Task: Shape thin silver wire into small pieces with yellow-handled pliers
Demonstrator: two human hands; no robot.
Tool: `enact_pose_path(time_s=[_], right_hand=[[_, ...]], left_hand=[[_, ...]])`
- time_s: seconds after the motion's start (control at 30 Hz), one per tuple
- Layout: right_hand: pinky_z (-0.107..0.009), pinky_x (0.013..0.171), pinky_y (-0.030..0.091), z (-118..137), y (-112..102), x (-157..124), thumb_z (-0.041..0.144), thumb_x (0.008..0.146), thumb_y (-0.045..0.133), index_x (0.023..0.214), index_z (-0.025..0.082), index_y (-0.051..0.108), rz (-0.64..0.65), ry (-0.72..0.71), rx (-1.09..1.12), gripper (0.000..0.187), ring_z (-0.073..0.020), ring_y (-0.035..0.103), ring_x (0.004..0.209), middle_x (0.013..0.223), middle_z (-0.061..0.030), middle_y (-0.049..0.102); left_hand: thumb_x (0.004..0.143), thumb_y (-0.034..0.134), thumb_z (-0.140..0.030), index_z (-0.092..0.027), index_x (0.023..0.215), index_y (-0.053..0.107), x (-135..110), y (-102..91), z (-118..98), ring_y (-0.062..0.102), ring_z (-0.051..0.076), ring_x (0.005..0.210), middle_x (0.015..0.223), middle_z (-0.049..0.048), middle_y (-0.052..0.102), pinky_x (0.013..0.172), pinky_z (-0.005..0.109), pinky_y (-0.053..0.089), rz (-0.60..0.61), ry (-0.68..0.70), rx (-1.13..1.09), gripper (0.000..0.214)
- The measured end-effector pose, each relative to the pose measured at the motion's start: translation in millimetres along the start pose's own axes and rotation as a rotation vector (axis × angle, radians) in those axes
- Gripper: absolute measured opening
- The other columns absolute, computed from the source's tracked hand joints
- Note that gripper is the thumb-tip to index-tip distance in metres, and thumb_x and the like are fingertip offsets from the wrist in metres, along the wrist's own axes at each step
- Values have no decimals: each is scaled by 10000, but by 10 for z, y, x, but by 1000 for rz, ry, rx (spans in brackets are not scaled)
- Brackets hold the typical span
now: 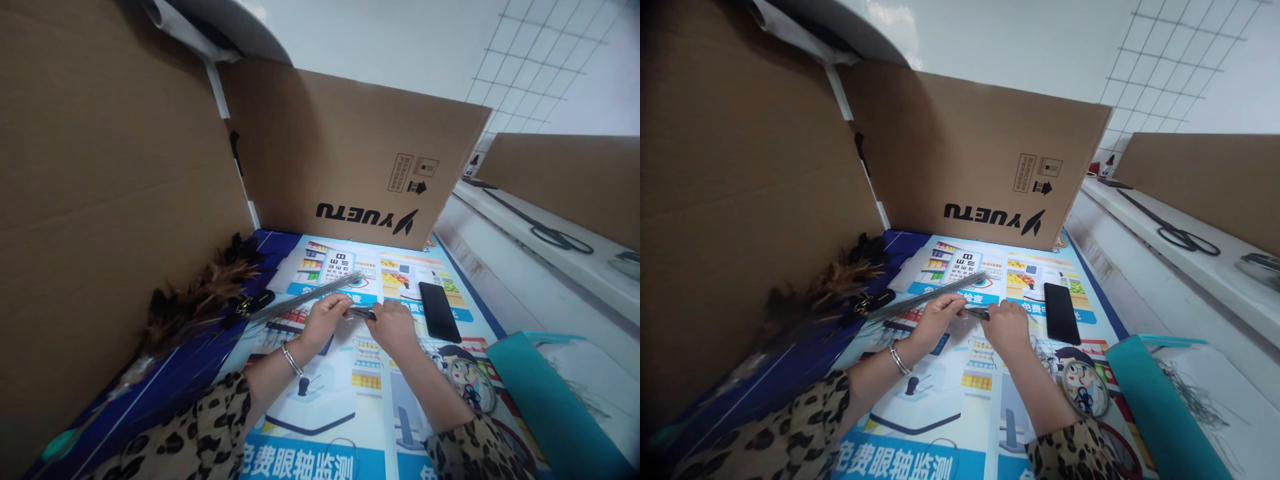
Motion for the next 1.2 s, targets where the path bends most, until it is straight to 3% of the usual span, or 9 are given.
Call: enact_pose_path(time_s=[0.23, 0.9, 1.2], right_hand=[[-326, 739, 313, -1, 32, 7, 441, 824, 414, 892, 166, 585, 11, 1, -5, 330, -229, 504, 869, 859, -108, 570], [-298, 701, 326, -5, 107, 13, 443, 818, 422, 878, 171, 589, 24, 19, 14, 325, -210, 526, 833, 851, -96, 583], [-226, 607, 296, -62, 295, 29, 375, 821, 414, 790, 206, 553, 29, 51, 254, 221, -150, 497, 793, 820, -23, 560]], left_hand=[[752, 534, -358, -144, 672, 609, -7, 0, -45, 515, 127, 613, 606, 0, 578, 630, 238, 400, -3, 24, 22, 241], [746, 531, -353, -148, 686, 611, -5, -16, -27, 505, 129, 608, 601, 0, 565, 618, 237, 396, -24, 20, 48, 227], [795, 498, -343, -142, 711, 573, -17, 48, -61, 518, 121, 633, 641, 3, 568, 637, 234, 408, 53, 18, -48, 230]])
Point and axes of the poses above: each hand's wrist, its own x-axis towards the middle knuckle, its own y-axis out of the palm, z = x × y, the point moved 7 cm from there along x, towards the middle knuckle
